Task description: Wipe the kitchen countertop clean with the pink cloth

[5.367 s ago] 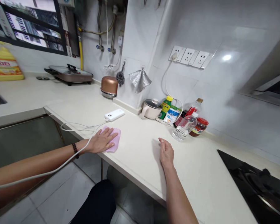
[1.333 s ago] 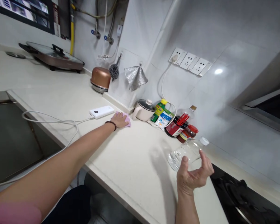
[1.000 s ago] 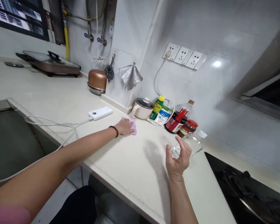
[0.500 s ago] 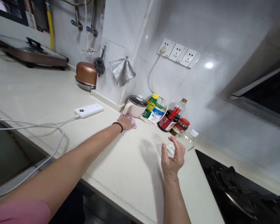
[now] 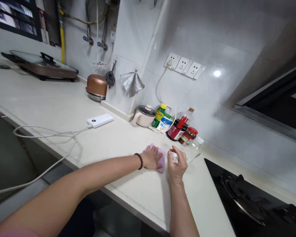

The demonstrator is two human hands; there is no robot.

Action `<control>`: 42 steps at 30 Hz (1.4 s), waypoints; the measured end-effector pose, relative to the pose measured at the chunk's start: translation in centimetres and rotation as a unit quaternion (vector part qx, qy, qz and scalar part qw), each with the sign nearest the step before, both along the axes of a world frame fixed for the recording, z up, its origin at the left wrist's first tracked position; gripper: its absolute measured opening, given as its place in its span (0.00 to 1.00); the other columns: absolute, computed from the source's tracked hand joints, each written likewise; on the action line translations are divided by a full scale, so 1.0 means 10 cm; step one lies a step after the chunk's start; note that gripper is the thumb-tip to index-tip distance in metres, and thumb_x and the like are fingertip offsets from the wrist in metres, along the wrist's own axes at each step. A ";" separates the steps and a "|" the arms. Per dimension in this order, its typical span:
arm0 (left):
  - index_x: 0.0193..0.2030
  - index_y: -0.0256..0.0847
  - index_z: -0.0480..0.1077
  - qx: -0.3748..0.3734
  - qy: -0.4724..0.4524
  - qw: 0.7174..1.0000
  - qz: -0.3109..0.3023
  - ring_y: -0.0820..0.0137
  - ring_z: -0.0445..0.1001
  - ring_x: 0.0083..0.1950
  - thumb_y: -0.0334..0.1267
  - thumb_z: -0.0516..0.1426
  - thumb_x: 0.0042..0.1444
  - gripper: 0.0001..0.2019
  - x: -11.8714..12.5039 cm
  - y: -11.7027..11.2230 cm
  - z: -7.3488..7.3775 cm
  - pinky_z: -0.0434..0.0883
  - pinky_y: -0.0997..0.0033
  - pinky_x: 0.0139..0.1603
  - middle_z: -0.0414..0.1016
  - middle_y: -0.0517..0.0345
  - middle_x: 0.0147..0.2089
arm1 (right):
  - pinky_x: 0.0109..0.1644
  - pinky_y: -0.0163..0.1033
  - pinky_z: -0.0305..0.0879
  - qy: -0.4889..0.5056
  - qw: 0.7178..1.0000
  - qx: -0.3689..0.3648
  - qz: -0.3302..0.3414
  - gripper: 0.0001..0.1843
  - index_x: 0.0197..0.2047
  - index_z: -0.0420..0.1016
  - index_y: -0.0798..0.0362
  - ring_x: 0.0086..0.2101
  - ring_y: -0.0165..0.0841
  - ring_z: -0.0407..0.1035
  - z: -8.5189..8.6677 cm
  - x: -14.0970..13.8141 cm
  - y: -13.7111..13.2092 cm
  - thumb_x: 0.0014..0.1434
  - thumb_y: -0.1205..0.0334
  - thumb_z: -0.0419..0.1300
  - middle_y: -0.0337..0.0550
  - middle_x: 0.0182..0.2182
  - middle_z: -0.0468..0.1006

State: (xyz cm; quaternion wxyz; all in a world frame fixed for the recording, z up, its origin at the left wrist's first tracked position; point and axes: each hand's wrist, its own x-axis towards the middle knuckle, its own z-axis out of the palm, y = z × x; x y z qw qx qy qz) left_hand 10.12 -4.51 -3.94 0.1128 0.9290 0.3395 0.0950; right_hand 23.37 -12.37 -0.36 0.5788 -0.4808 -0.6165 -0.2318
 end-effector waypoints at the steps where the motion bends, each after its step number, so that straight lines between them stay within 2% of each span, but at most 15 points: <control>1: 0.74 0.44 0.55 -0.001 -0.002 1.000 -0.021 0.43 0.40 0.77 0.67 0.45 0.59 0.42 -0.03 -0.10 -0.01 0.38 0.34 0.72 0.48 0.40 0.78 | 0.50 0.49 0.72 0.000 1.000 -0.002 -0.002 0.17 0.51 0.78 0.53 0.39 0.38 0.75 -0.01 0.00 0.00 0.63 0.54 0.61 0.47 0.37 0.82; 4: 0.75 0.44 0.53 -0.004 -0.006 0.999 -0.049 0.44 0.41 0.78 0.68 0.45 0.59 0.43 -0.23 -0.23 -0.05 0.40 0.35 0.72 0.47 0.40 0.78 | 0.47 0.47 0.72 0.004 1.000 -0.015 -0.012 0.17 0.49 0.79 0.53 0.38 0.37 0.75 -0.06 0.05 -0.02 0.63 0.52 0.60 0.47 0.36 0.81; 6: 0.75 0.45 0.53 -0.006 -0.002 1.000 -0.028 0.45 0.41 0.78 0.68 0.45 0.59 0.43 -0.43 -0.14 -0.05 0.40 0.36 0.73 0.46 0.42 0.78 | 0.46 0.46 0.72 0.011 1.000 -0.024 -0.015 0.18 0.49 0.80 0.54 0.37 0.37 0.75 -0.08 0.08 -0.02 0.63 0.51 0.60 0.47 0.36 0.81; 10: 0.75 0.46 0.53 -0.005 0.027 0.994 0.109 0.45 0.43 0.77 0.66 0.45 0.60 0.41 -1.01 0.32 0.03 0.41 0.36 0.72 0.47 0.42 0.78 | 0.46 0.45 0.71 0.027 0.999 -0.036 -0.020 0.19 0.49 0.80 0.54 0.37 0.37 0.75 -0.11 0.13 -0.02 0.62 0.50 0.60 0.47 0.35 0.81; 13: 0.76 0.43 0.51 -0.009 0.045 0.974 0.223 0.43 0.42 0.77 0.64 0.44 0.61 0.41 -1.52 0.65 0.09 0.43 0.35 0.71 0.45 0.39 0.78 | 0.47 0.45 0.71 0.031 0.998 -0.051 -0.024 0.19 0.48 0.80 0.54 0.37 0.37 0.75 -0.12 0.13 -0.01 0.62 0.49 0.60 0.46 0.35 0.81; 16: 0.75 0.39 0.52 -0.002 0.044 0.959 0.279 0.41 0.42 0.77 0.63 0.44 0.62 0.41 -1.93 0.80 0.12 0.44 0.36 0.71 0.46 0.35 0.78 | 0.46 0.44 0.70 0.029 0.998 -0.055 -0.018 0.19 0.48 0.80 0.55 0.36 0.36 0.74 -0.12 0.14 0.00 0.62 0.49 0.60 0.46 0.35 0.81; 18: 0.75 0.38 0.53 0.004 0.046 0.955 0.292 0.40 0.44 0.77 0.62 0.44 0.63 0.40 -2.08 0.79 0.13 0.45 0.36 0.71 0.47 0.34 0.77 | 0.43 0.43 0.70 0.032 0.998 -0.051 -0.011 0.19 0.47 0.81 0.55 0.35 0.36 0.74 -0.13 0.13 0.02 0.61 0.50 0.61 0.46 0.34 0.81; 20: 0.75 0.36 0.52 0.000 0.054 0.954 0.294 0.40 0.44 0.77 0.61 0.44 0.63 0.40 -2.11 0.69 0.14 0.44 0.37 0.71 0.46 0.33 0.77 | 0.41 0.42 0.70 0.039 0.998 -0.048 -0.004 0.19 0.47 0.81 0.55 0.35 0.36 0.74 -0.14 0.12 0.05 0.61 0.50 0.61 0.46 0.34 0.81; 23: 0.76 0.36 0.49 -0.022 0.064 0.964 0.257 0.41 0.42 0.77 0.60 0.44 0.64 0.41 -1.95 0.40 0.17 0.43 0.38 0.72 0.43 0.34 0.78 | 0.39 0.40 0.70 0.045 0.998 -0.051 0.001 0.20 0.47 0.81 0.54 0.34 0.36 0.75 -0.15 0.09 0.09 0.61 0.49 0.61 0.46 0.34 0.82; 26: 0.77 0.38 0.49 -0.031 0.056 0.986 0.155 0.43 0.39 0.78 0.62 0.45 0.63 0.42 -1.60 -0.06 0.16 0.41 0.40 0.73 0.42 0.38 0.79 | 0.34 0.38 0.68 0.050 0.997 -0.054 0.001 0.21 0.47 0.81 0.54 0.34 0.36 0.75 -0.16 0.07 0.12 0.60 0.47 0.61 0.47 0.34 0.82; 30: 0.77 0.41 0.51 -0.033 0.017 0.999 -0.004 0.44 0.37 0.79 0.66 0.47 0.60 0.44 -1.02 -0.74 0.03 0.40 0.39 0.73 0.43 0.42 0.79 | 0.31 0.38 0.67 0.046 0.997 -0.062 0.001 0.22 0.47 0.82 0.54 0.33 0.36 0.75 -0.19 0.09 0.10 0.60 0.46 0.61 0.48 0.34 0.82; 33: 0.76 0.42 0.53 -0.034 -0.008 0.997 -0.063 0.45 0.37 0.79 0.65 0.48 0.60 0.43 -0.81 -1.06 -0.04 0.39 0.39 0.74 0.44 0.43 0.79 | 0.32 0.38 0.68 0.037 0.996 -0.081 -0.005 0.23 0.47 0.82 0.54 0.33 0.36 0.75 -0.22 0.14 0.06 0.60 0.45 0.60 0.47 0.34 0.82; 35: 0.76 0.42 0.54 -0.033 -0.017 0.997 -0.071 0.46 0.39 0.79 0.64 0.48 0.61 0.42 -0.86 -1.13 -0.05 0.39 0.39 0.74 0.45 0.43 0.79 | 0.30 0.37 0.66 0.042 0.995 -0.090 -0.010 0.24 0.47 0.82 0.54 0.32 0.35 0.74 -0.24 0.18 0.04 0.60 0.44 0.60 0.47 0.33 0.81; 37: 0.76 0.43 0.54 -0.034 -0.020 0.998 -0.052 0.47 0.39 0.79 0.64 0.48 0.61 0.41 -1.09 -1.12 -0.02 0.40 0.39 0.74 0.45 0.43 0.79 | 0.27 0.36 0.64 0.053 0.994 -0.093 -0.012 0.25 0.47 0.82 0.55 0.32 0.35 0.74 -0.25 0.21 0.03 0.59 0.43 0.61 0.47 0.33 0.81; 42: 0.77 0.43 0.49 -0.047 0.015 0.994 0.100 0.46 0.37 0.79 0.63 0.47 0.64 0.41 -2.12 -0.88 0.10 0.42 0.40 0.74 0.41 0.44 0.79 | 0.27 0.35 0.63 0.063 0.993 -0.096 -0.004 0.24 0.47 0.82 0.55 0.32 0.35 0.73 -0.26 0.20 0.05 0.59 0.43 0.62 0.47 0.33 0.81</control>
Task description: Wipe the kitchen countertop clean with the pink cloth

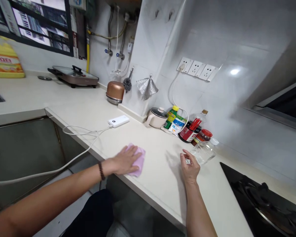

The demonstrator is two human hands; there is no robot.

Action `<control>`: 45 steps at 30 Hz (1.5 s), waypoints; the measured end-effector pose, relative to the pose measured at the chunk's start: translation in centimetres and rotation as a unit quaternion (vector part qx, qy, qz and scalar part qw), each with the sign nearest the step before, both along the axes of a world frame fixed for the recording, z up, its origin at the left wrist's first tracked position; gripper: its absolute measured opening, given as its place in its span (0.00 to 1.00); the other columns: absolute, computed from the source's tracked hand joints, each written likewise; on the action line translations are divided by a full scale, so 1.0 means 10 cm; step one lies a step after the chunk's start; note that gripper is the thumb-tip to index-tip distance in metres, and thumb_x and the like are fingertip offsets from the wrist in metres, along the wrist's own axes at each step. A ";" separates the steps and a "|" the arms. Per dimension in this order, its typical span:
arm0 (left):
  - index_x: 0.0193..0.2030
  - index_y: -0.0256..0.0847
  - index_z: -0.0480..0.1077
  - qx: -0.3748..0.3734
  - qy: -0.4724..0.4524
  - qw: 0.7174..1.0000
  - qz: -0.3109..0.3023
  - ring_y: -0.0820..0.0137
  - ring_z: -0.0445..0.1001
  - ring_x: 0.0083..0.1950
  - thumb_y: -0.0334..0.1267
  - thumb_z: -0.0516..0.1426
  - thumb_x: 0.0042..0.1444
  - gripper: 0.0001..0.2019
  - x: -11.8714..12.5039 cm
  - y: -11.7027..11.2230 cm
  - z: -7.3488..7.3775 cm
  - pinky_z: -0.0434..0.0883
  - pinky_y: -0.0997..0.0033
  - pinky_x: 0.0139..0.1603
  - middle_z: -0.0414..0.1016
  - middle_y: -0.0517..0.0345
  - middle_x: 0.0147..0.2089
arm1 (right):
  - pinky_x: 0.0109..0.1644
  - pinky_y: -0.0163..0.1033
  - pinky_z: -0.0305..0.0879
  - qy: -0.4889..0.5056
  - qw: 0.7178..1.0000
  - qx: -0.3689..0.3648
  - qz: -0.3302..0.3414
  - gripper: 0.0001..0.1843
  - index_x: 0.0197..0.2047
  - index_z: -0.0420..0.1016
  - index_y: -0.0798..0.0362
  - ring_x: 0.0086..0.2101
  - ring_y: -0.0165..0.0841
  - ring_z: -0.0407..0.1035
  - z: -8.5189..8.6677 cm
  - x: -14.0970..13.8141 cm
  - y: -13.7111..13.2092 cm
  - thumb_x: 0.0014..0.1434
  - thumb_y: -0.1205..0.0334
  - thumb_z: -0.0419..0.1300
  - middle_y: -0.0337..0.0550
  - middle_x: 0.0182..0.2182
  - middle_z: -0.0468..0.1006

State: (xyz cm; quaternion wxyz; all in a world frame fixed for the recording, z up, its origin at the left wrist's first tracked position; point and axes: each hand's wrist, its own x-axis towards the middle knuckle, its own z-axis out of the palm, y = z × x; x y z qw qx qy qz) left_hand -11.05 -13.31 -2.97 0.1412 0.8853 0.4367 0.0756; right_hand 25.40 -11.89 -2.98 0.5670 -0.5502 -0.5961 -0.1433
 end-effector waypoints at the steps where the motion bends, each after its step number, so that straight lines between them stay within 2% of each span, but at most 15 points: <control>1: 0.77 0.44 0.48 0.005 0.010 0.999 0.040 0.46 0.37 0.79 0.62 0.46 0.65 0.40 -0.21 0.05 0.02 0.43 0.40 0.74 0.40 0.44 0.80 | 0.27 0.35 0.63 0.000 1.000 0.001 0.001 0.24 0.47 0.82 0.54 0.32 0.34 0.73 0.00 -0.01 0.00 0.59 0.43 0.62 0.46 0.33 0.81; 4: 0.77 0.40 0.47 0.025 0.063 0.988 0.136 0.45 0.38 0.79 0.59 0.44 0.67 0.38 -0.68 0.19 0.01 0.44 0.40 0.74 0.40 0.38 0.79 | 0.26 0.34 0.63 0.002 1.000 0.005 0.008 0.23 0.47 0.82 0.54 0.32 0.34 0.74 0.02 -0.06 0.00 0.59 0.44 0.62 0.46 0.33 0.81; 7: 0.77 0.38 0.49 0.041 0.092 0.983 0.156 0.44 0.41 0.78 0.58 0.44 0.68 0.37 -0.81 0.33 -0.02 0.44 0.41 0.73 0.42 0.33 0.78 | 0.26 0.34 0.62 0.001 1.000 -0.002 0.018 0.22 0.47 0.82 0.53 0.32 0.33 0.73 0.04 -0.13 0.01 0.59 0.45 0.63 0.45 0.34 0.81; 10: 0.77 0.37 0.49 0.032 0.081 0.985 0.150 0.43 0.41 0.78 0.59 0.45 0.66 0.39 -0.64 0.58 -0.02 0.45 0.42 0.73 0.43 0.33 0.78 | 0.26 0.34 0.62 0.002 1.000 -0.012 0.025 0.21 0.47 0.82 0.53 0.32 0.34 0.74 0.05 -0.18 0.04 0.59 0.46 0.63 0.46 0.33 0.81; 18: 0.76 0.38 0.50 0.005 0.048 0.978 0.202 0.41 0.41 0.78 0.63 0.47 0.61 0.43 0.15 1.63 0.07 0.43 0.40 0.73 0.43 0.34 0.78 | 0.28 0.35 0.63 0.007 0.999 -0.031 0.027 0.22 0.47 0.82 0.53 0.32 0.34 0.73 0.04 -0.13 0.02 0.59 0.45 0.63 0.46 0.34 0.82; 21: 0.76 0.37 0.50 0.007 0.041 0.975 0.220 0.41 0.41 0.78 0.63 0.46 0.60 0.43 0.32 1.88 0.07 0.42 0.41 0.73 0.43 0.34 0.78 | 0.28 0.35 0.64 0.004 0.999 -0.031 0.029 0.21 0.47 0.82 0.53 0.32 0.34 0.73 0.06 -0.11 0.03 0.59 0.46 0.63 0.46 0.34 0.82; 24: 0.75 0.38 0.51 0.015 0.043 0.973 0.226 0.41 0.40 0.78 0.63 0.46 0.60 0.43 0.41 2.01 0.05 0.42 0.40 0.73 0.43 0.35 0.78 | 0.28 0.35 0.64 -0.011 0.999 -0.035 0.039 0.20 0.47 0.82 0.52 0.33 0.34 0.74 0.07 -0.13 0.06 0.60 0.47 0.63 0.45 0.34 0.82; 27: 0.76 0.39 0.50 0.013 0.047 0.977 0.208 0.41 0.40 0.78 0.63 0.46 0.60 0.43 0.55 1.99 0.03 0.43 0.39 0.72 0.42 0.36 0.79 | 0.30 0.37 0.66 -0.024 0.997 -0.045 0.052 0.19 0.46 0.82 0.51 0.33 0.35 0.74 0.08 -0.17 0.10 0.60 0.47 0.62 0.45 0.33 0.82; 29: 0.76 0.39 0.50 0.008 0.041 0.987 0.158 0.41 0.39 0.78 0.64 0.47 0.60 0.44 0.74 1.84 0.00 0.42 0.38 0.73 0.42 0.37 0.79 | 0.33 0.38 0.69 -0.027 0.997 -0.052 0.055 0.19 0.46 0.81 0.51 0.33 0.35 0.74 0.09 -0.19 0.11 0.60 0.47 0.62 0.45 0.33 0.82; 34: 0.76 0.41 0.52 -0.014 0.011 1.000 -0.010 0.43 0.38 0.79 0.65 0.51 0.58 0.45 1.34 1.09 -0.04 0.40 0.38 0.74 0.42 0.39 0.79 | 0.40 0.42 0.72 -0.015 0.996 -0.064 0.053 0.19 0.47 0.81 0.51 0.32 0.35 0.74 0.07 -0.19 0.09 0.60 0.47 0.61 0.44 0.33 0.82; 36: 0.74 0.44 0.56 -0.024 -0.008 0.994 -0.103 0.47 0.41 0.78 0.64 0.48 0.61 0.40 1.44 0.83 0.02 0.43 0.39 0.73 0.47 0.42 0.78 | 0.40 0.42 0.72 -0.012 0.996 -0.070 0.054 0.20 0.47 0.81 0.52 0.32 0.35 0.74 0.05 -0.18 0.07 0.60 0.47 0.61 0.44 0.33 0.82; 38: 0.70 0.49 0.64 -0.006 -0.059 0.984 -0.166 0.53 0.47 0.78 0.59 0.44 0.66 0.30 1.38 0.72 0.13 0.46 0.41 0.73 0.57 0.50 0.75 | 0.39 0.41 0.72 -0.008 0.995 -0.076 0.057 0.21 0.47 0.81 0.52 0.32 0.35 0.74 0.03 -0.16 0.05 0.60 0.46 0.61 0.44 0.33 0.82; 40: 0.63 0.50 0.71 0.051 -0.137 0.982 -0.122 0.59 0.56 0.74 0.51 0.40 0.70 0.26 1.20 0.79 0.27 0.50 0.47 0.72 0.68 0.53 0.69 | 0.39 0.41 0.72 -0.009 0.995 -0.083 0.062 0.20 0.46 0.81 0.52 0.33 0.35 0.74 0.02 -0.16 0.04 0.60 0.46 0.61 0.45 0.34 0.82; 43: 0.54 0.43 0.76 0.118 -0.218 0.966 0.074 0.62 0.72 0.61 0.45 0.37 0.72 0.27 0.85 1.10 0.44 0.63 0.60 0.63 0.79 0.48 0.56 | 0.42 0.43 0.72 -0.038 0.992 -0.096 0.078 0.16 0.42 0.81 0.51 0.34 0.36 0.74 0.04 -0.25 0.02 0.62 0.48 0.61 0.45 0.35 0.82; 45: 0.49 0.41 0.78 0.124 -0.220 0.955 0.153 0.62 0.77 0.52 0.46 0.38 0.72 0.27 0.67 1.31 0.48 0.68 0.64 0.53 0.82 0.48 0.48 | 0.46 0.46 0.72 -0.083 0.984 -0.118 0.107 0.14 0.42 0.80 0.50 0.38 0.38 0.74 0.05 -0.39 0.00 0.63 0.49 0.60 0.46 0.37 0.82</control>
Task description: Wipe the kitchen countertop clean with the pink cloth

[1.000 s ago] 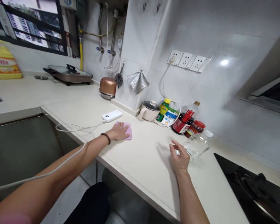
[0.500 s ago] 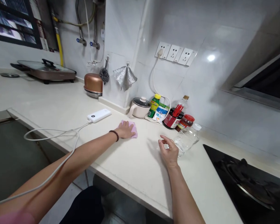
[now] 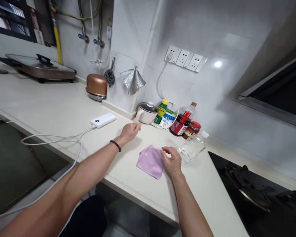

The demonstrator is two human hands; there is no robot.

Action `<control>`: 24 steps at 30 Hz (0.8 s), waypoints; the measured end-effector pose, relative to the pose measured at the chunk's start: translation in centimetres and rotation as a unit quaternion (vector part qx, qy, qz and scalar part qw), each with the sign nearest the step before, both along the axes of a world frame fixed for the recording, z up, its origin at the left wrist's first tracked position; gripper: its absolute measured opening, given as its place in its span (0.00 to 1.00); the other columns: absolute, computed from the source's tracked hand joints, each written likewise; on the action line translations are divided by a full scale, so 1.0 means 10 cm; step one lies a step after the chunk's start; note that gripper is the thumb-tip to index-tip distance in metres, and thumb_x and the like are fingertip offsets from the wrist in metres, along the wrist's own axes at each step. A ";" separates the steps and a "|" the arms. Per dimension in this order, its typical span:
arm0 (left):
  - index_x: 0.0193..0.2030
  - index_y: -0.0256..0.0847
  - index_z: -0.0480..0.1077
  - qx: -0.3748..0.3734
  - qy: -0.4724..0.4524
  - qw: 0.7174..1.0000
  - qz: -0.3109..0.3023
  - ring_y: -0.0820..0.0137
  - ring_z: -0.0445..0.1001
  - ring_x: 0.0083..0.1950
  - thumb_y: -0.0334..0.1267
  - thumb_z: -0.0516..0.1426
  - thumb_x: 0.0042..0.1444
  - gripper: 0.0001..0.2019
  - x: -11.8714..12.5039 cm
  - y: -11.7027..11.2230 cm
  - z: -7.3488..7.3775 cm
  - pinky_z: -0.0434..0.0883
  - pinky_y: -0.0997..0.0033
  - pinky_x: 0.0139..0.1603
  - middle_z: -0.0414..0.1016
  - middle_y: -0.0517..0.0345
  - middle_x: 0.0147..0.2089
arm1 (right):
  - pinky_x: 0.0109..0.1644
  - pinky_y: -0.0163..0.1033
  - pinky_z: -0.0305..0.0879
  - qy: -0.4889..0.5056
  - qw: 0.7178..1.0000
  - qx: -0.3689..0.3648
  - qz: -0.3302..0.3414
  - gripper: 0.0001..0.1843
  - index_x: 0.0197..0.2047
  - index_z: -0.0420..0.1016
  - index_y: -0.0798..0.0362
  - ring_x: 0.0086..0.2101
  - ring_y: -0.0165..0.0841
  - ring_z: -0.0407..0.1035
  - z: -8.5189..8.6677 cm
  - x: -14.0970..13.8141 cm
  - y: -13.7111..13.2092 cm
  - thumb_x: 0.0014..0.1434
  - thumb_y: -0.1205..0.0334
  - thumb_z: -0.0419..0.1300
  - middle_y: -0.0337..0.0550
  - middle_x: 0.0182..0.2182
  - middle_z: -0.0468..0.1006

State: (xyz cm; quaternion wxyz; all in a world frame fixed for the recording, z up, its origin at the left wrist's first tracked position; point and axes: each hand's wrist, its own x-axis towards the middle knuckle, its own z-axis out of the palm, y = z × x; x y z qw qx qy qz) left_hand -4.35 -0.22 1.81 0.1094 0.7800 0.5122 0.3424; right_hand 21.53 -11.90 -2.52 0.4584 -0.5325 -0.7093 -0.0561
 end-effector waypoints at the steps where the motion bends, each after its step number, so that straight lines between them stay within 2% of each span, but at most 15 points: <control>1: 0.47 0.42 0.79 -0.004 0.004 1.000 0.021 0.61 0.78 0.50 0.47 0.39 0.72 0.27 -0.05 0.08 0.00 0.68 0.65 0.50 0.83 0.48 0.46 | 0.48 0.47 0.71 -0.030 0.999 -0.019 0.023 0.14 0.44 0.80 0.49 0.41 0.39 0.74 0.00 -0.09 -0.01 0.64 0.49 0.60 0.47 0.39 0.82; 5: 0.41 0.43 0.81 -0.010 0.033 0.999 0.030 0.61 0.79 0.49 0.50 0.42 0.71 0.27 -0.05 0.19 -0.06 0.67 0.67 0.46 0.83 0.48 0.44 | 0.60 0.52 0.65 -0.149 0.974 -0.132 0.109 0.20 0.57 0.75 0.45 0.54 0.44 0.68 -0.08 -0.42 -0.05 0.65 0.49 0.59 0.48 0.53 0.77; 8: 0.41 0.42 0.82 -0.024 0.039 0.999 0.004 0.61 0.79 0.48 0.51 0.42 0.71 0.28 0.06 0.15 -0.08 0.66 0.67 0.44 0.83 0.47 0.43 | 0.63 0.54 0.63 -0.182 0.957 -0.185 0.127 0.21 0.60 0.71 0.45 0.56 0.44 0.66 -0.14 -0.51 -0.01 0.67 0.49 0.56 0.49 0.56 0.74; 10: 0.40 0.41 0.82 -0.033 0.036 0.999 -0.013 0.61 0.79 0.46 0.51 0.43 0.70 0.28 0.13 0.12 -0.08 0.66 0.68 0.43 0.84 0.47 0.42 | 0.63 0.54 0.62 -0.190 0.953 -0.196 0.130 0.21 0.60 0.70 0.46 0.57 0.43 0.65 -0.17 -0.49 0.11 0.68 0.49 0.55 0.49 0.56 0.73; 13: 0.40 0.41 0.83 -0.043 0.024 0.998 -0.031 0.62 0.79 0.45 0.51 0.43 0.70 0.29 0.20 0.09 -0.08 0.66 0.68 0.41 0.84 0.47 0.41 | 0.65 0.53 0.60 -0.195 0.953 -0.191 0.128 0.22 0.61 0.68 0.48 0.59 0.42 0.63 -0.20 -0.39 0.43 0.68 0.49 0.53 0.50 0.57 0.72; 19: 0.42 0.43 0.83 -0.051 0.034 0.997 -0.042 0.62 0.79 0.47 0.49 0.44 0.70 0.26 0.22 0.09 -0.08 0.68 0.68 0.45 0.84 0.47 0.44 | 0.65 0.50 0.59 -0.166 0.968 -0.189 0.014 0.19 0.57 0.72 0.50 0.58 0.40 0.65 -0.26 -0.13 1.34 0.67 0.52 0.53 0.49 0.54 0.74; 24: 0.42 0.42 0.82 -0.041 0.052 0.997 -0.032 0.59 0.80 0.48 0.50 0.43 0.70 0.27 0.17 0.15 -0.09 0.69 0.65 0.47 0.84 0.45 0.44 | 0.66 0.43 0.57 -0.156 0.941 -0.254 -0.162 0.24 0.60 0.73 0.54 0.60 0.40 0.65 -0.19 0.12 1.88 0.67 0.52 0.52 0.53 0.58 0.74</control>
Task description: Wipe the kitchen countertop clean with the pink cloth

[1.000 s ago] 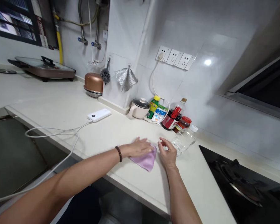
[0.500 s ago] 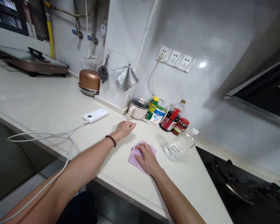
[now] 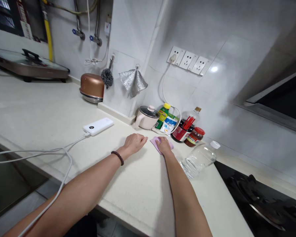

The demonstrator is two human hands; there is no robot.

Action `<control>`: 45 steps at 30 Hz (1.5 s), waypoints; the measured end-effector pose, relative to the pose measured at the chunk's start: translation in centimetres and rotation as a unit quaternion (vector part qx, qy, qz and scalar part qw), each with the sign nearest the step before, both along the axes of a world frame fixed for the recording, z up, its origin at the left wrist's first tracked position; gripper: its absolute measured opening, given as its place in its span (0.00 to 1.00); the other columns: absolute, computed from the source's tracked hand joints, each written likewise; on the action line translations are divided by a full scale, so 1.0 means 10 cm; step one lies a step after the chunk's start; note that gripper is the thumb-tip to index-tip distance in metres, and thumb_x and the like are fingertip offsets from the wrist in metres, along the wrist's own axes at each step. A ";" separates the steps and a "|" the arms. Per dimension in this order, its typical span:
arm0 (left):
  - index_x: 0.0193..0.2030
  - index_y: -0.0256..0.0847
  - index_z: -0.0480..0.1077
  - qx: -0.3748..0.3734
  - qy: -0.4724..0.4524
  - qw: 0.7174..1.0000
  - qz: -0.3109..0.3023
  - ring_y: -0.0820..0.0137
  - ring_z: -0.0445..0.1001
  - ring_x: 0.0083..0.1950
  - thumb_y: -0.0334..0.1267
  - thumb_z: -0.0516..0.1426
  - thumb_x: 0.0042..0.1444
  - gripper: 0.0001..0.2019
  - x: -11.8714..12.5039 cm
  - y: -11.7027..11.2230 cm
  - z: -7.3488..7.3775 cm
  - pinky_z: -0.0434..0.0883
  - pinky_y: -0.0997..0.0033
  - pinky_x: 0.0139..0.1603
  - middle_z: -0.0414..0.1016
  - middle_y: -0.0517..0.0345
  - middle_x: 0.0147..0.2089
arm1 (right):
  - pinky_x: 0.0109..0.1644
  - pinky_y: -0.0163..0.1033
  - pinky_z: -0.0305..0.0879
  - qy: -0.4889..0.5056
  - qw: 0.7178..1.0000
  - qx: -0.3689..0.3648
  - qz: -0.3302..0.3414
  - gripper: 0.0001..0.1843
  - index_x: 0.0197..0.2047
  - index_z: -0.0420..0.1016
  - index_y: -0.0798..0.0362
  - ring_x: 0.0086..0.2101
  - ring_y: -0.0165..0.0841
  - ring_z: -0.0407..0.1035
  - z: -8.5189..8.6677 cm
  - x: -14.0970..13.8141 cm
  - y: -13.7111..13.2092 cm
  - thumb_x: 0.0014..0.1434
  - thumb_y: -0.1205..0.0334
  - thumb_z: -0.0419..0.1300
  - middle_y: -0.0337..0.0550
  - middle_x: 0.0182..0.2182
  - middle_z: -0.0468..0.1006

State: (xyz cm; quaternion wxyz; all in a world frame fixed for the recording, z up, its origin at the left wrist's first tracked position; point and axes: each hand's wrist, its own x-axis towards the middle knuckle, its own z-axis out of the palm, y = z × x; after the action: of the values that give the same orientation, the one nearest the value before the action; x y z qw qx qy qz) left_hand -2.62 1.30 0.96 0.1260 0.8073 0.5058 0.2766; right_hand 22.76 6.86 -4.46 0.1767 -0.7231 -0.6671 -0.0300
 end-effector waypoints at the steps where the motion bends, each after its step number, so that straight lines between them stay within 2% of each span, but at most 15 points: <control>1: 0.42 0.42 0.82 0.002 0.004 1.000 0.000 0.59 0.80 0.48 0.50 0.43 0.70 0.27 -0.01 0.01 0.00 0.69 0.65 0.47 0.84 0.45 0.44 | 0.66 0.44 0.56 -0.004 1.000 -0.003 -0.029 0.25 0.61 0.72 0.56 0.61 0.42 0.64 0.01 0.04 0.07 0.68 0.52 0.51 0.56 0.59 0.73; 4: 0.43 0.42 0.82 -0.001 0.013 1.000 0.000 0.59 0.80 0.49 0.49 0.43 0.70 0.27 -0.02 0.04 -0.01 0.70 0.65 0.48 0.83 0.45 0.45 | 0.67 0.53 0.53 -0.008 0.996 -0.005 -0.092 0.28 0.62 0.71 0.59 0.63 0.48 0.61 0.03 0.14 0.20 0.69 0.51 0.47 0.64 0.61 0.70; 8: 0.44 0.41 0.82 0.004 0.013 1.000 0.004 0.59 0.80 0.50 0.49 0.43 0.70 0.27 -0.03 0.04 0.00 0.70 0.65 0.49 0.83 0.44 0.45 | 0.66 0.62 0.51 -0.016 0.991 -0.023 -0.132 0.30 0.65 0.68 0.58 0.65 0.53 0.58 0.02 0.17 0.22 0.69 0.50 0.44 0.67 0.63 0.67; 12: 0.43 0.40 0.82 0.015 0.002 1.000 0.009 0.58 0.80 0.49 0.47 0.43 0.69 0.27 -0.05 0.04 0.01 0.71 0.64 0.49 0.83 0.43 0.44 | 0.67 0.59 0.52 -0.031 0.992 -0.042 -0.112 0.31 0.67 0.66 0.58 0.65 0.52 0.59 0.03 0.13 0.07 0.70 0.49 0.43 0.65 0.64 0.67; 15: 0.43 0.39 0.82 0.012 -0.008 1.000 0.011 0.58 0.80 0.49 0.46 0.44 0.69 0.26 -0.07 0.04 0.01 0.71 0.64 0.48 0.83 0.42 0.44 | 0.68 0.54 0.52 -0.049 0.994 -0.048 -0.088 0.31 0.67 0.65 0.56 0.65 0.48 0.59 0.02 0.06 -0.17 0.70 0.49 0.42 0.60 0.64 0.67; 18: 0.43 0.39 0.82 0.004 -0.014 1.000 0.018 0.59 0.80 0.49 0.45 0.44 0.68 0.25 -0.09 0.05 0.01 0.71 0.65 0.48 0.83 0.43 0.44 | 0.69 0.51 0.52 -0.065 0.996 -0.035 -0.048 0.30 0.67 0.66 0.55 0.64 0.45 0.60 -0.04 -0.03 -0.52 0.70 0.49 0.43 0.57 0.64 0.68; 22: 0.44 0.38 0.82 -0.004 -0.018 1.000 0.023 0.58 0.80 0.50 0.45 0.45 0.67 0.25 -0.12 0.05 0.00 0.71 0.65 0.49 0.83 0.41 0.45 | 0.69 0.55 0.55 -0.057 0.997 0.012 0.047 0.28 0.66 0.66 0.53 0.63 0.45 0.61 -0.13 -0.19 -1.10 0.71 0.48 0.44 0.56 0.63 0.69; 25: 0.44 0.37 0.82 -0.012 -0.019 0.999 0.023 0.57 0.80 0.50 0.44 0.45 0.67 0.24 -0.16 0.04 0.01 0.71 0.64 0.48 0.83 0.40 0.45 | 0.70 0.56 0.54 -0.042 0.994 0.020 0.103 0.28 0.67 0.65 0.50 0.64 0.45 0.61 -0.15 -0.31 -1.61 0.71 0.48 0.46 0.54 0.63 0.68; 28: 0.44 0.36 0.82 -0.014 -0.024 0.999 0.024 0.58 0.80 0.51 0.44 0.45 0.67 0.24 -0.19 0.03 0.02 0.71 0.65 0.48 0.83 0.40 0.45 | 0.72 0.58 0.53 -0.033 0.988 0.006 0.152 0.28 0.70 0.61 0.46 0.66 0.44 0.58 -0.13 -0.41 -2.18 0.71 0.48 0.48 0.51 0.66 0.65; 31: 0.44 0.37 0.82 -0.015 -0.032 0.999 0.026 0.59 0.80 0.50 0.44 0.45 0.67 0.24 -0.18 0.01 0.03 0.72 0.67 0.48 0.83 0.42 0.45 | 0.73 0.57 0.51 -0.029 0.984 -0.032 0.174 0.30 0.72 0.56 0.43 0.69 0.43 0.52 -0.10 -0.49 -2.69 0.71 0.48 0.49 0.48 0.70 0.60; 34: 0.43 0.38 0.82 -0.009 -0.041 0.999 0.025 0.60 0.81 0.49 0.44 0.46 0.67 0.23 -0.13 -0.02 0.04 0.72 0.68 0.48 0.83 0.44 0.44 | 0.74 0.57 0.51 -0.024 0.982 -0.074 0.174 0.31 0.74 0.53 0.41 0.71 0.43 0.48 -0.08 -0.52 -3.01 0.71 0.48 0.49 0.46 0.72 0.54; 36: 0.42 0.38 0.82 -0.003 -0.047 0.999 0.018 0.61 0.81 0.49 0.45 0.46 0.67 0.23 -0.08 -0.04 0.06 0.72 0.68 0.47 0.84 0.44 0.43 | 0.74 0.57 0.50 -0.022 0.979 -0.090 0.183 0.31 0.75 0.52 0.41 0.71 0.44 0.46 -0.06 -0.55 -3.05 0.71 0.48 0.49 0.46 0.73 0.53; 39: 0.43 0.38 0.82 0.000 -0.058 0.998 0.016 0.60 0.81 0.48 0.45 0.45 0.68 0.24 -0.03 -0.05 0.09 0.73 0.68 0.48 0.84 0.44 0.43 | 0.74 0.56 0.49 -0.022 0.974 -0.088 0.206 0.31 0.74 0.52 0.42 0.71 0.43 0.47 -0.03 -0.59 -2.85 0.71 0.48 0.49 0.47 0.72 0.54; 42: 0.44 0.39 0.82 0.003 -0.063 0.998 0.023 0.59 0.81 0.49 0.45 0.45 0.68 0.24 -0.02 -0.05 0.12 0.73 0.66 0.48 0.83 0.44 0.44 | 0.74 0.54 0.50 -0.026 0.972 -0.062 0.224 0.30 0.73 0.55 0.44 0.70 0.42 0.50 -0.03 -0.61 -2.40 0.71 0.47 0.49 0.48 0.70 0.58; 45: 0.45 0.40 0.82 0.011 -0.066 0.997 0.029 0.58 0.81 0.49 0.45 0.44 0.68 0.25 -0.03 -0.04 0.12 0.74 0.64 0.49 0.83 0.44 0.45 | 0.73 0.54 0.52 -0.028 0.972 -0.029 0.230 0.30 0.71 0.59 0.48 0.68 0.42 0.54 -0.08 -0.61 -1.80 0.71 0.46 0.48 0.51 0.67 0.63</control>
State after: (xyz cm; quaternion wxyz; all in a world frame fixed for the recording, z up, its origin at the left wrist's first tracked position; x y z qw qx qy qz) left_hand -2.90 0.91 2.18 0.1422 0.7737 0.5162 0.3386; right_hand 16.70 -11.11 -5.23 0.1386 -0.5540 -0.8208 0.0104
